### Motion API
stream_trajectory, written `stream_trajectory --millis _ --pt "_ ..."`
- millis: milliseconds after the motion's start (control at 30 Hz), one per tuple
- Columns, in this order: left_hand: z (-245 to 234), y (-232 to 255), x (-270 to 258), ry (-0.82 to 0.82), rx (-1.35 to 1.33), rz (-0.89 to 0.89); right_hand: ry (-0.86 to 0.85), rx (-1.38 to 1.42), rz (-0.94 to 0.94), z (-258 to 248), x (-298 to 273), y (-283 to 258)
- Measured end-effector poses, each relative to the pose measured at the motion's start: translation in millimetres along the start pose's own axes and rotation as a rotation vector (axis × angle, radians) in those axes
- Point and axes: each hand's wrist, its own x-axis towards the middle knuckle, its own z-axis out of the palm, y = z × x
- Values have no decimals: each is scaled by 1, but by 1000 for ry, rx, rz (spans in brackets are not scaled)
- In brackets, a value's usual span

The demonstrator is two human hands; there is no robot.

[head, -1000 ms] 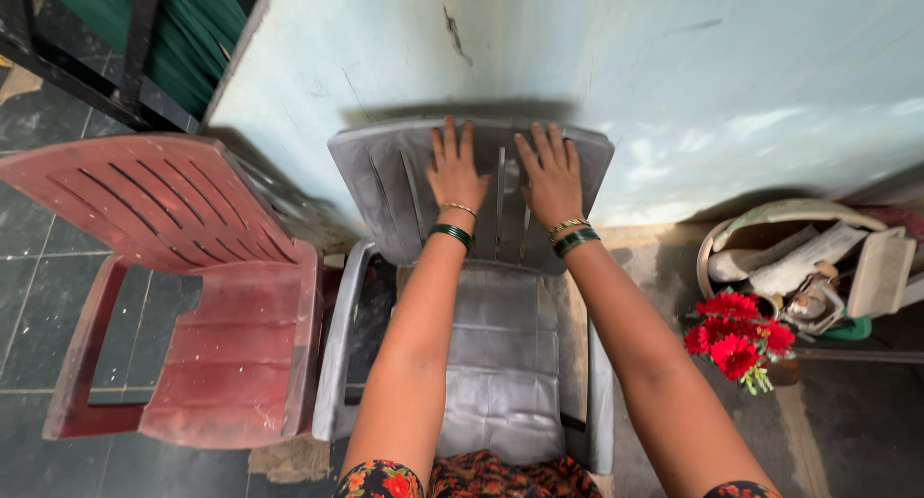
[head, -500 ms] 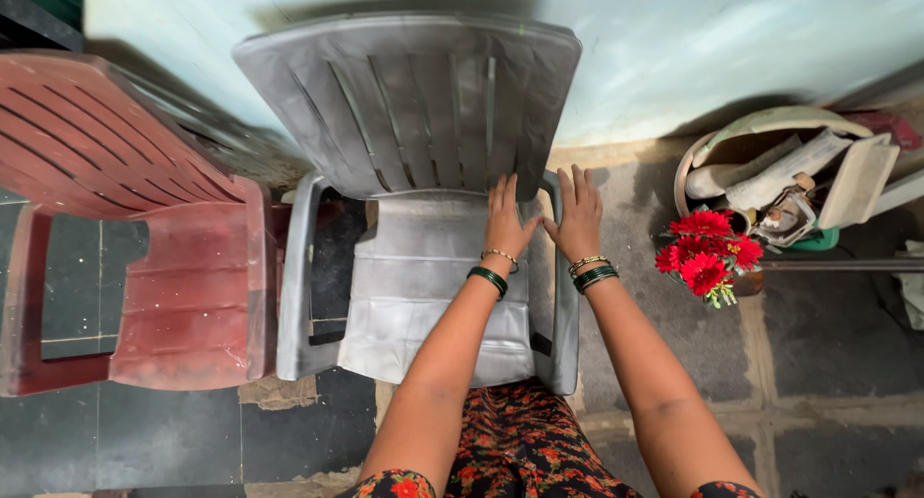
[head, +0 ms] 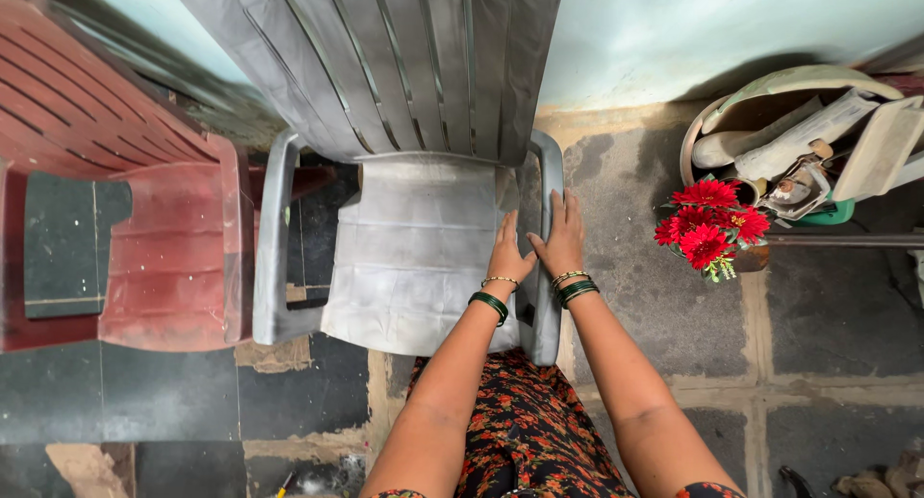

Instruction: The person picks up a green trash can from a chair and carries it through a house to a cluttered storage area.

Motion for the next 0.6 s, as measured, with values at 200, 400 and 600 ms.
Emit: stream_trajectory --millis 200,400,600 --pt "17 -14 -24 31 -17 -9 59 229 39 13 -21 8" --pt "28 -21 -45 71 -51 -23 -6 245 193 10 -38 1" --pt "47 -27 -75 33 -73 -77 -20 179 301 13 -36 0"
